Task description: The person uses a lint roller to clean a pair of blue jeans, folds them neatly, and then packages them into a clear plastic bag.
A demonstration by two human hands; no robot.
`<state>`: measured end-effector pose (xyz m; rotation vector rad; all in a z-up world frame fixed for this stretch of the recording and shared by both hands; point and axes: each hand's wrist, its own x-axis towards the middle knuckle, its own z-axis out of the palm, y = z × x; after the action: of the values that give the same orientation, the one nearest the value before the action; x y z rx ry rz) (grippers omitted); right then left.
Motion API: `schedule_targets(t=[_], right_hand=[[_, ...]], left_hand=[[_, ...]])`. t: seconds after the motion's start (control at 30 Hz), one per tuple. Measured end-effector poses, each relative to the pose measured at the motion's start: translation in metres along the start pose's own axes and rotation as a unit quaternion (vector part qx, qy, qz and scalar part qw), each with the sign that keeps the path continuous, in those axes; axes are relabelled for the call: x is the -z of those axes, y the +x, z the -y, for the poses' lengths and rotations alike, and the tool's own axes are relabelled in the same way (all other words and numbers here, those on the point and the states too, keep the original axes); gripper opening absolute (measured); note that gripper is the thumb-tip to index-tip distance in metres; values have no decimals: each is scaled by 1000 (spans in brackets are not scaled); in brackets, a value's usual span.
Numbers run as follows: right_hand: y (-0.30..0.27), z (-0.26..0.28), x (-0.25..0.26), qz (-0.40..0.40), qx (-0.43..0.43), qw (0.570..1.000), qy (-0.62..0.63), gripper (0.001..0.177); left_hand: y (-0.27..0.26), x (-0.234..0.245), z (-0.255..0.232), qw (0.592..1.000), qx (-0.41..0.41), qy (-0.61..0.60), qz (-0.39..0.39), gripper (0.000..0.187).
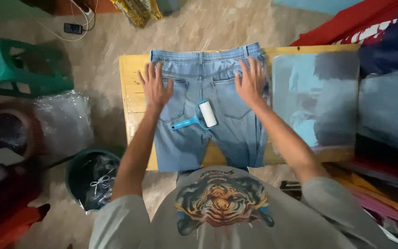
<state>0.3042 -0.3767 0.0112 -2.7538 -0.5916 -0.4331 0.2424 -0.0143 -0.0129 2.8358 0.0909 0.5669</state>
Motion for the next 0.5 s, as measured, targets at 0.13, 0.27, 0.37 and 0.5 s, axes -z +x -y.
schedule_targets(t=[0.13, 0.27, 0.37, 0.5], right_hand=[[-58, 16, -3, 45, -73, 996, 39, 65], [-68, -4, -14, 176, -100, 979, 21, 72], [-67, -24, -20, 187, -59, 978, 68, 69], [-58, -42, -7, 182, -19, 973, 142, 61]], left_hand=[[-57, 10, -24, 991, 53, 32, 118, 63], [-64, -1, -3, 974, 52, -5, 220, 66], [-63, -5, 19, 974, 44, 2, 222, 68], [-48, -4, 27, 969, 29, -5, 245, 70]])
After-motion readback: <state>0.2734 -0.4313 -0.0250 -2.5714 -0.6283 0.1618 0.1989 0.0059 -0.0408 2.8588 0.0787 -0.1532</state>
